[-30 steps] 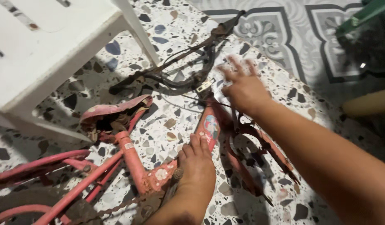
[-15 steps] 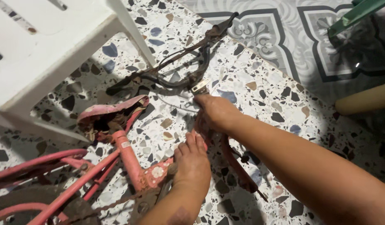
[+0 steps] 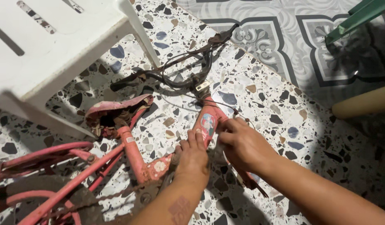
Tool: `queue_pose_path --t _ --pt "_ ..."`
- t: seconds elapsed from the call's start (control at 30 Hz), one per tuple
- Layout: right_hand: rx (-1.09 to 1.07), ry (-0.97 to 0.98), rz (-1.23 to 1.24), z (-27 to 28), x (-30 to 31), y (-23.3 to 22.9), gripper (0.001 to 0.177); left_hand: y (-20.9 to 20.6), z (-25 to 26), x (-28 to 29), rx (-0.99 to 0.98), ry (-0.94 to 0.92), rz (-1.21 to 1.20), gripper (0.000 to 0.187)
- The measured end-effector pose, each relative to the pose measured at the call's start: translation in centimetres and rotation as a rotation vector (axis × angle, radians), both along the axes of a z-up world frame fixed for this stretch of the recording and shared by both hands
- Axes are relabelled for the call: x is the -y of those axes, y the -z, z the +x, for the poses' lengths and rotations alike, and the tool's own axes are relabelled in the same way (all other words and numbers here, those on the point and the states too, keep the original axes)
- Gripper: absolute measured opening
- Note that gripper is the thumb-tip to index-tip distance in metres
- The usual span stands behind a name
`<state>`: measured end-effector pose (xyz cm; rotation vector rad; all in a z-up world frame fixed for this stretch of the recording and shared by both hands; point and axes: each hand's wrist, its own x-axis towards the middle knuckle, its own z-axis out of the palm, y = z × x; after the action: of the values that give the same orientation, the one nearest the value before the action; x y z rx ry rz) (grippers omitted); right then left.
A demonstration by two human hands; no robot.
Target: The person uses a wrench to loosen and remove bolts from the front fork and seat post of a pink bicycle. They detach the front fork and then remove the seat post, placing the parts aside on the floor.
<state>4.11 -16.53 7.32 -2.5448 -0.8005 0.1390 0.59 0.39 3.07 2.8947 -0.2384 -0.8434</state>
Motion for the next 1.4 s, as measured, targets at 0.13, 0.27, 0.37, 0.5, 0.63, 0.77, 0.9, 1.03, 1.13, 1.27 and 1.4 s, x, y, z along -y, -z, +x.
queue_pose_path --t 0.13,0.27,0.37,0.5,0.63,0.77,0.9,1.03,1.13,1.27,1.4 --pt "-0.074 0.116 -0.004 -1.6 2.1 0.1 0.023 0.6 -0.2 0.3 0.088 0.063 0.122 0.087" --pt "-0.039 -0.045 0.089 -2.2 3.2 0.8 0.027 1.6 -0.3 0.4 0.163 0.027 0.089 0.081" --pt "-1.247 0.574 0.491 -4.0 2.2 1.4 0.033 1.5 -0.1 0.5 0.19 0.014 0.086 0.078" --pt "-1.337 0.983 1.089 -5.6 -1.6 4.8 0.022 0.9 0.0 0.5 0.036 0.018 0.085 0.112" --pt "-1.126 0.851 0.904 -6.2 -1.7 7.4 0.014 0.6 0.0 0.5 0.065 0.027 0.091 0.098" --pt "-0.967 0.887 0.872 -6.1 1.8 7.7 0.015 0.3 -0.2 0.2 0.148 -0.031 0.064 0.083" --pt "-1.097 0.598 0.484 -4.0 6.6 5.6 0.013 -0.5 1.4 1.6 0.097 -0.097 -0.014 0.069" --pt "-0.982 0.363 0.363 -1.3 10.0 2.4 0.067 -0.3 3.1 4.1 0.393 -0.161 -0.383 0.058" --pt "-0.851 0.424 -0.116 0.6 10.8 0.6 0.073 0.1 3.8 5.2 0.346 -0.197 -0.454 0.043" --pt "-0.606 0.441 -0.371 1.4 9.9 1.2 0.05 0.6 4.6 6.0 0.27 -0.224 -0.428 0.041" --pt "-0.665 0.498 -0.22 1.9 11.2 1.9 0.038 1.2 5.1 6.4 0.191 -0.289 -0.459 0.037"
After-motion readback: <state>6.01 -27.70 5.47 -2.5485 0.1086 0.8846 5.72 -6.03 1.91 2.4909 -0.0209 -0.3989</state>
